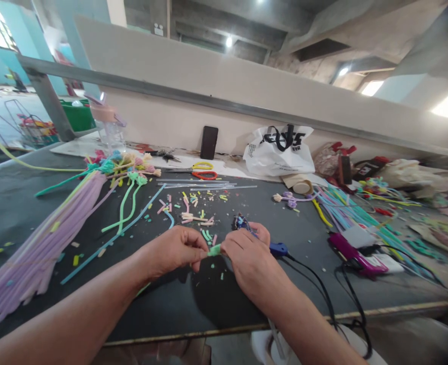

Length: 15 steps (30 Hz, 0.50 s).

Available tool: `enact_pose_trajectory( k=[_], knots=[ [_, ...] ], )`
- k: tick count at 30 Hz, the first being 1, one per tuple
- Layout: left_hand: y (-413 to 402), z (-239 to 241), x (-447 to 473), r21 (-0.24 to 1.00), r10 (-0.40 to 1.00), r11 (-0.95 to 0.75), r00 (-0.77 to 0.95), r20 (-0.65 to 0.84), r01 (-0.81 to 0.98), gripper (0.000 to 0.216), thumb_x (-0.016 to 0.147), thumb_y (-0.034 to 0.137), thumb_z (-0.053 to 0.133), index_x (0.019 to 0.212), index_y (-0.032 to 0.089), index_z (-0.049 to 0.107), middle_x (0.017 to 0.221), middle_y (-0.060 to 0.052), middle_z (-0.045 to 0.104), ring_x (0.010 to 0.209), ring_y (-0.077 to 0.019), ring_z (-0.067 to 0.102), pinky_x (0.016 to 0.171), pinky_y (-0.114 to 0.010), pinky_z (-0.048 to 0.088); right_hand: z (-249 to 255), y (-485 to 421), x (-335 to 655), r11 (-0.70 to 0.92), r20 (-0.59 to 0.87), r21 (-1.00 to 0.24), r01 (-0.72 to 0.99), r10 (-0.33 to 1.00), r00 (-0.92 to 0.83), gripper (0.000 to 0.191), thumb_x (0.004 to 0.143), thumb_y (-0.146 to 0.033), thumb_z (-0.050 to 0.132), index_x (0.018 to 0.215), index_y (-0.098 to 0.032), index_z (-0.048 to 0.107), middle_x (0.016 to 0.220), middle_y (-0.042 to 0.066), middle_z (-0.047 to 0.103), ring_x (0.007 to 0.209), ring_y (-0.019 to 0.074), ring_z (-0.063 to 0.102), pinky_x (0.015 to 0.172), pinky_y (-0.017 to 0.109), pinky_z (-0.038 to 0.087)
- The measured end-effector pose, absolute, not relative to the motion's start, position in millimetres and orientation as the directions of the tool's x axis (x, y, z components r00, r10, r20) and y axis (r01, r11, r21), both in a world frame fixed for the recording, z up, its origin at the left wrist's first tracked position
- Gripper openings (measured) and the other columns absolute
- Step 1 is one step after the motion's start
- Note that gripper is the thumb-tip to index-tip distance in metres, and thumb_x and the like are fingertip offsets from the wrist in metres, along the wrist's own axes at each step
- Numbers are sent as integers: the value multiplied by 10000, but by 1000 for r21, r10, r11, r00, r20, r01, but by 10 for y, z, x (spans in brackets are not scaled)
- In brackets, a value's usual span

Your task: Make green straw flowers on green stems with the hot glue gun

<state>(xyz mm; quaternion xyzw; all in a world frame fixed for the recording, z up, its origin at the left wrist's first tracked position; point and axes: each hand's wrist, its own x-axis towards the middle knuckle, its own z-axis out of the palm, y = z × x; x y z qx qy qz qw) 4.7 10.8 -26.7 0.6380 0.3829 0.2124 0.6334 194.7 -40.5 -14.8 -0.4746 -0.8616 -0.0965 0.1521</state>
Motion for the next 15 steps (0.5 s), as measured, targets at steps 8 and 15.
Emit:
enact_pose_trajectory(
  k=[8,15],
  knots=[
    [109,-253,36,966,753,160,608,-253,205,158,683,292,617,722,139,621,500,23,578,392,-47,334,400,-175,190,-60,-442,1989,529,402,-65,846,790,-464,200,818,-58,459,821,-214,584,816,-7,601,792,155,537,935,383,199],
    [140,-259,9,969,748,197,616,-248,150,182,696,308,631,741,132,614,495,14,582,391,-45,348,399,-174,198,-36,-400,2008,447,501,-479,756,846,-182,129,837,-143,483,862,-186,602,878,44,628,806,151,580,753,284,417]
  ],
)
